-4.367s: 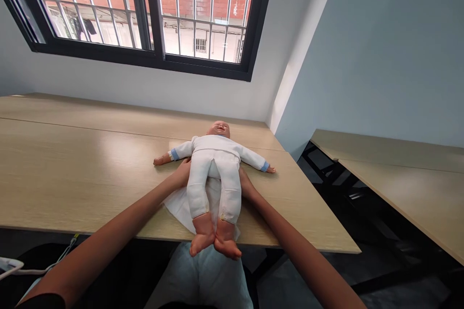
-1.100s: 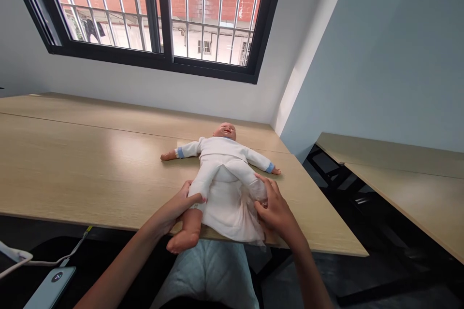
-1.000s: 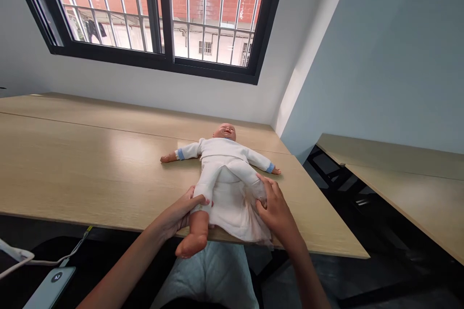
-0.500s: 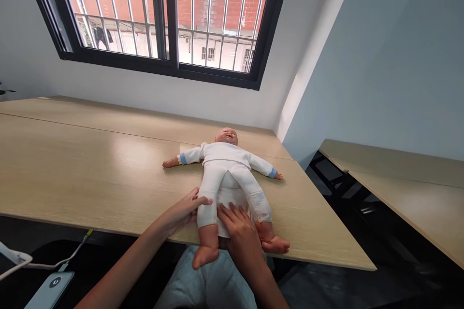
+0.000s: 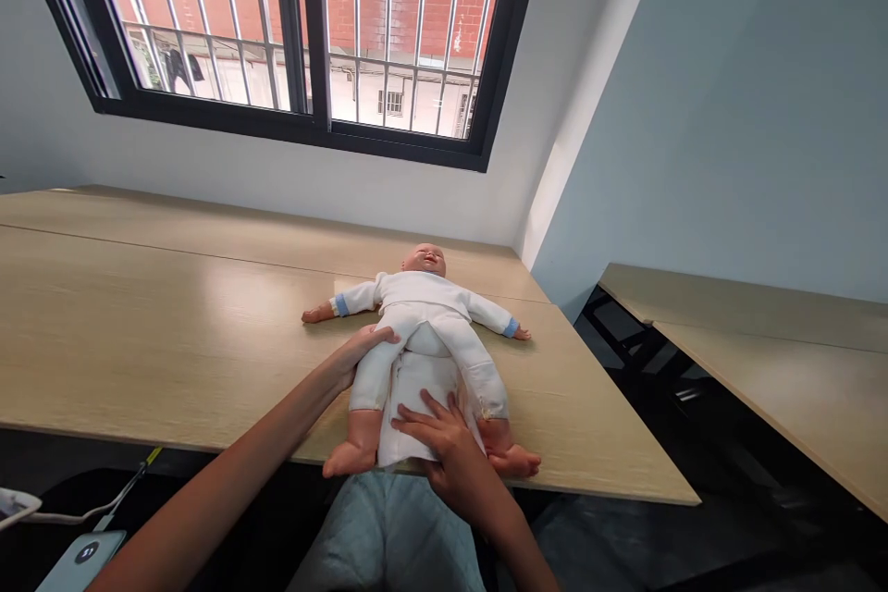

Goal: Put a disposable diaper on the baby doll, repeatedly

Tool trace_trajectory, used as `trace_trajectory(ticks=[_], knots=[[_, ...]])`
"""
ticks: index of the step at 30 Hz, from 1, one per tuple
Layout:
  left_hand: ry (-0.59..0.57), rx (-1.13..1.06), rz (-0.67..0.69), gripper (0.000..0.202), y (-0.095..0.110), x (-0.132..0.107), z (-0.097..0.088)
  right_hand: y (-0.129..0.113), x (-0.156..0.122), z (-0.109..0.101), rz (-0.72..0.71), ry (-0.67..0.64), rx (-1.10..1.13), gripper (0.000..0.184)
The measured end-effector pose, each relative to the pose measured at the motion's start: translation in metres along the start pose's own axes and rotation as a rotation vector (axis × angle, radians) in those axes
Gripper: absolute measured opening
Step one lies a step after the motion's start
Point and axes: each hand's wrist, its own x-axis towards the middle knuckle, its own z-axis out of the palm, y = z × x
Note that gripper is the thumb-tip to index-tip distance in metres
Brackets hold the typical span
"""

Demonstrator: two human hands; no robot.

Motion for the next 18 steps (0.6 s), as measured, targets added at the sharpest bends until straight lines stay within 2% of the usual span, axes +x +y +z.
trace_trajectory(ticks=[5,11,18], knots=[[0.008,-0.071,-0.012,0.050,0.006,0.017,-0.002,0.004,-0.001,-0.009,-0.053,-0.041,0.104,0.058],[0.086,-0.026,0.011,0.051,-0.001,0.022,-0.001,0.005,-0.002,-0.009,-0.064,-0.027,0.144,0.060],[0.119,0.216,0.189,0.039,0.006,0.014,-0.004,0.008,-0.002,-0.003,-0.091,0.019,0.108,0.064]])
